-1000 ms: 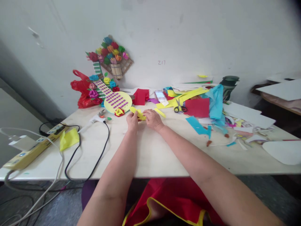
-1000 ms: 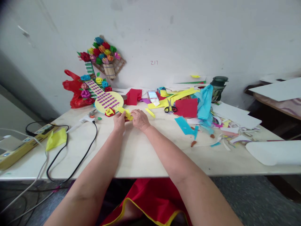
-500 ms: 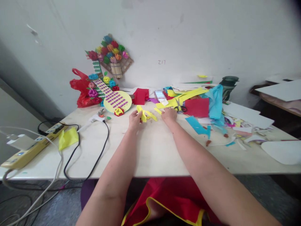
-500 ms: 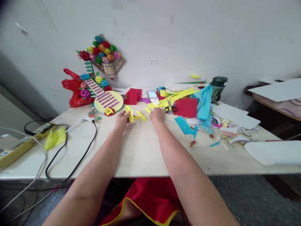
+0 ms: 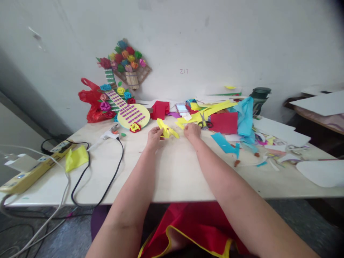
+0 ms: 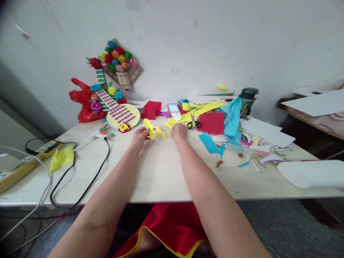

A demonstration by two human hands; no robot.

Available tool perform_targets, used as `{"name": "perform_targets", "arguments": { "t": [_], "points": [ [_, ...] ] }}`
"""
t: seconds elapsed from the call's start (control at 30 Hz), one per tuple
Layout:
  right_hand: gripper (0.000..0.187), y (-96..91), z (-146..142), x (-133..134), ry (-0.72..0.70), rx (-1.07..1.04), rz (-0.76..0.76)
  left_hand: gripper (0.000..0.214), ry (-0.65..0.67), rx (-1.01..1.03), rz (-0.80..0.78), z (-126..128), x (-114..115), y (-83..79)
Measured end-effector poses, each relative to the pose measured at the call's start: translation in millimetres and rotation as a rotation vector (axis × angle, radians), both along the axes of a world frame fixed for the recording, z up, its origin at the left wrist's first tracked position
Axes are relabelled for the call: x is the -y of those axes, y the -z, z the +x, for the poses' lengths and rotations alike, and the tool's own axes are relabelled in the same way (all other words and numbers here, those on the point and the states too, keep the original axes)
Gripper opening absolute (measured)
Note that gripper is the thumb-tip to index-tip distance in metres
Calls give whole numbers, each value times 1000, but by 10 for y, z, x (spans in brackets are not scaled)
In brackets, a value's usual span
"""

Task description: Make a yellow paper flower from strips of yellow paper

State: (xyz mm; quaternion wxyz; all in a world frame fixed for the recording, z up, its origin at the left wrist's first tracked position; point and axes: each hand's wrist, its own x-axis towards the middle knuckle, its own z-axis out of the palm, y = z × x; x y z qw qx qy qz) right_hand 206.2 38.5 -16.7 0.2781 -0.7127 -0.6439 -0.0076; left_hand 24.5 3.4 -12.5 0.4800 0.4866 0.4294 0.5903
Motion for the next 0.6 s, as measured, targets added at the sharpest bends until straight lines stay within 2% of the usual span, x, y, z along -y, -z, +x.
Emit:
{"name": "perform_targets", "arguments": {
  "t": [0.07,0.17,0.3,0.47,0.6],
  "points": [
    [21,-3,-7,-14,-21,-98,63,24,3,18,-8,-10,-1,6],
    [19,-22,-59,0,-128,-213,243,26,48,119,-19,-25,13,-6],
    [17,-60,-192,102,-304,-124,448,25,161,325,-4,-29,40,-47],
    [23,-97,-340,246,-410,111,419,21,224,468,-8,-14,32,-59],
    [29,-126,-406,331,-453,183,306,15,139,464,-35,-14,-7,-27]
  ]
}}
